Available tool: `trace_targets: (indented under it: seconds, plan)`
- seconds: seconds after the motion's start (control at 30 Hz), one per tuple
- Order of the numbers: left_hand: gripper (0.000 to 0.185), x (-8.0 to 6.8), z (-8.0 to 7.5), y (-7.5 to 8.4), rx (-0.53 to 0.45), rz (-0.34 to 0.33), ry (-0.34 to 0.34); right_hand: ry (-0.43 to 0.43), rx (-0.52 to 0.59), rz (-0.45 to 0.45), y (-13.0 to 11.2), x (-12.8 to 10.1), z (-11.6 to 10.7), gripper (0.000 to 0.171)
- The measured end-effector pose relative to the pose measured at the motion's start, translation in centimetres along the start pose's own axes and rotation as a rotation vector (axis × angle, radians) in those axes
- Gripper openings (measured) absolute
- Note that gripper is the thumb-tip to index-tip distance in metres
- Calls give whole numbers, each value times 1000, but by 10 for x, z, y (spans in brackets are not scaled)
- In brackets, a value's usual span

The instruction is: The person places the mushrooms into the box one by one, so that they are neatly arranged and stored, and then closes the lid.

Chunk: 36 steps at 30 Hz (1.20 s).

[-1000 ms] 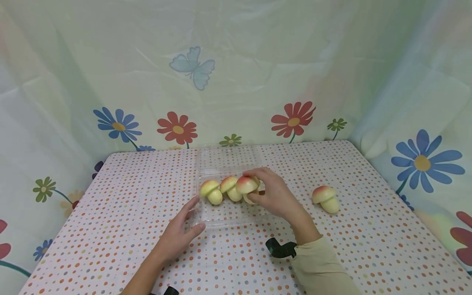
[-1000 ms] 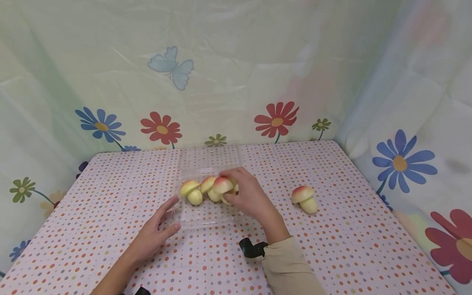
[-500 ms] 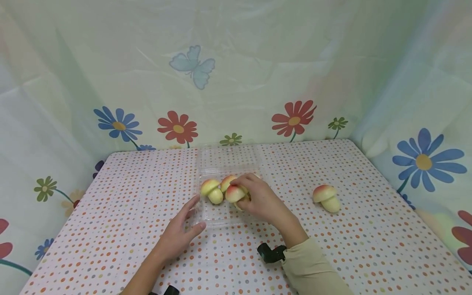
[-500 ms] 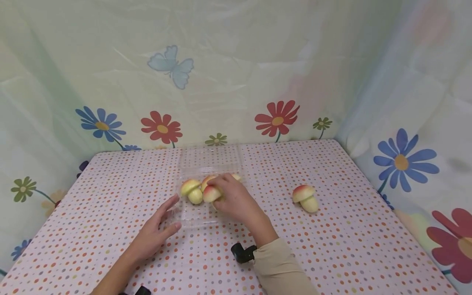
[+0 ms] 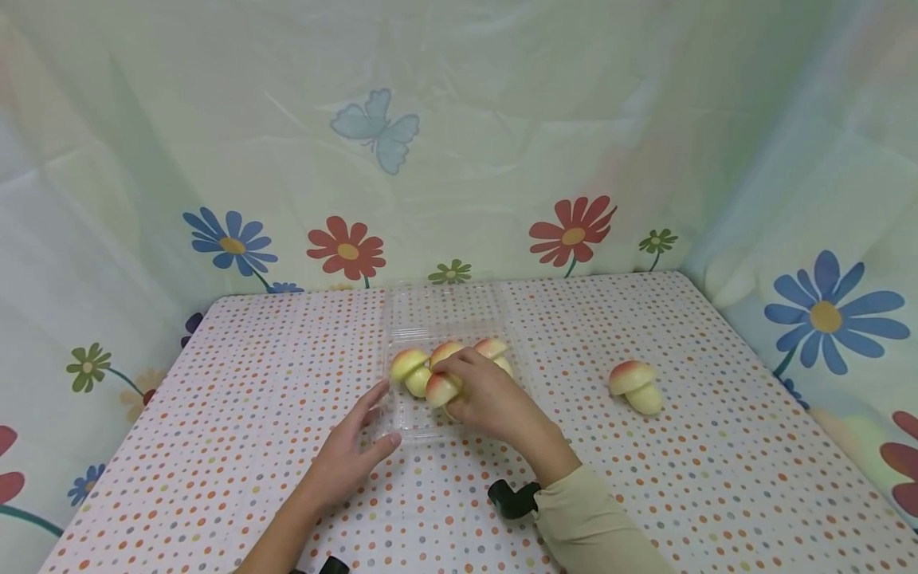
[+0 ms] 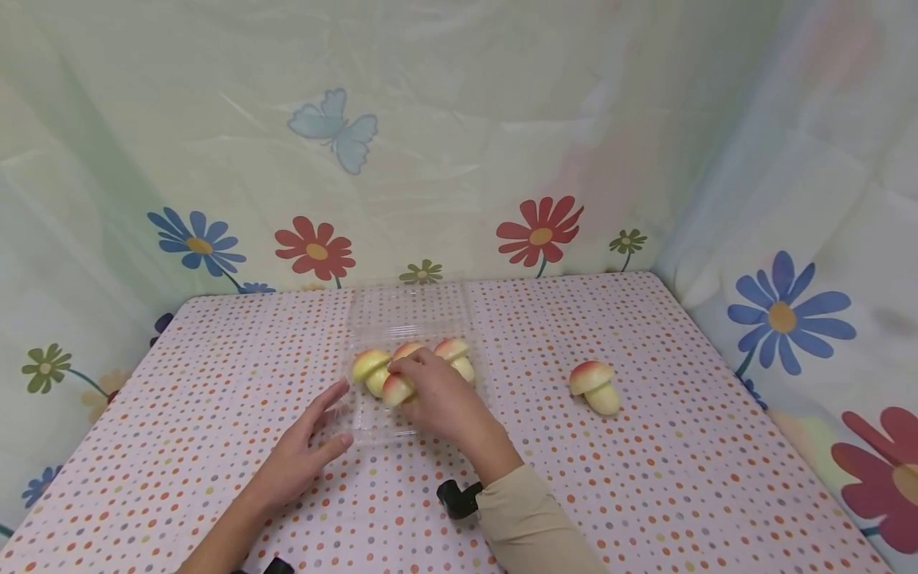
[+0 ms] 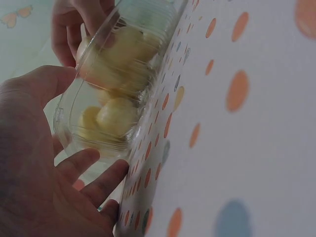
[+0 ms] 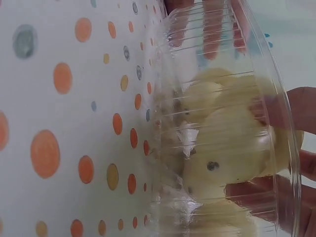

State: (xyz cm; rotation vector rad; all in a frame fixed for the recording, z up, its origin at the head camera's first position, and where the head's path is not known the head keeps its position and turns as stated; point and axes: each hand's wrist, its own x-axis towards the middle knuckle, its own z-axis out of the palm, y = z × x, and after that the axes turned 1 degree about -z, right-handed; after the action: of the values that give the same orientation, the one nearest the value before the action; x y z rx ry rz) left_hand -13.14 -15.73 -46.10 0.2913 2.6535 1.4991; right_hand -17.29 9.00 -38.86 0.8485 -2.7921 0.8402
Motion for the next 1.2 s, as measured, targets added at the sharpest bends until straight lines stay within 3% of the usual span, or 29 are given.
trace_targets:
  seconds: [0.6, 1.2]
  plan:
    - [78, 0, 0, 0, -6, 11, 7, -89, -30, 62, -4, 6, 4, 45]
    - [78, 0, 1, -1, -22, 28, 1, -84, -84, 62, -9, 8, 11, 43]
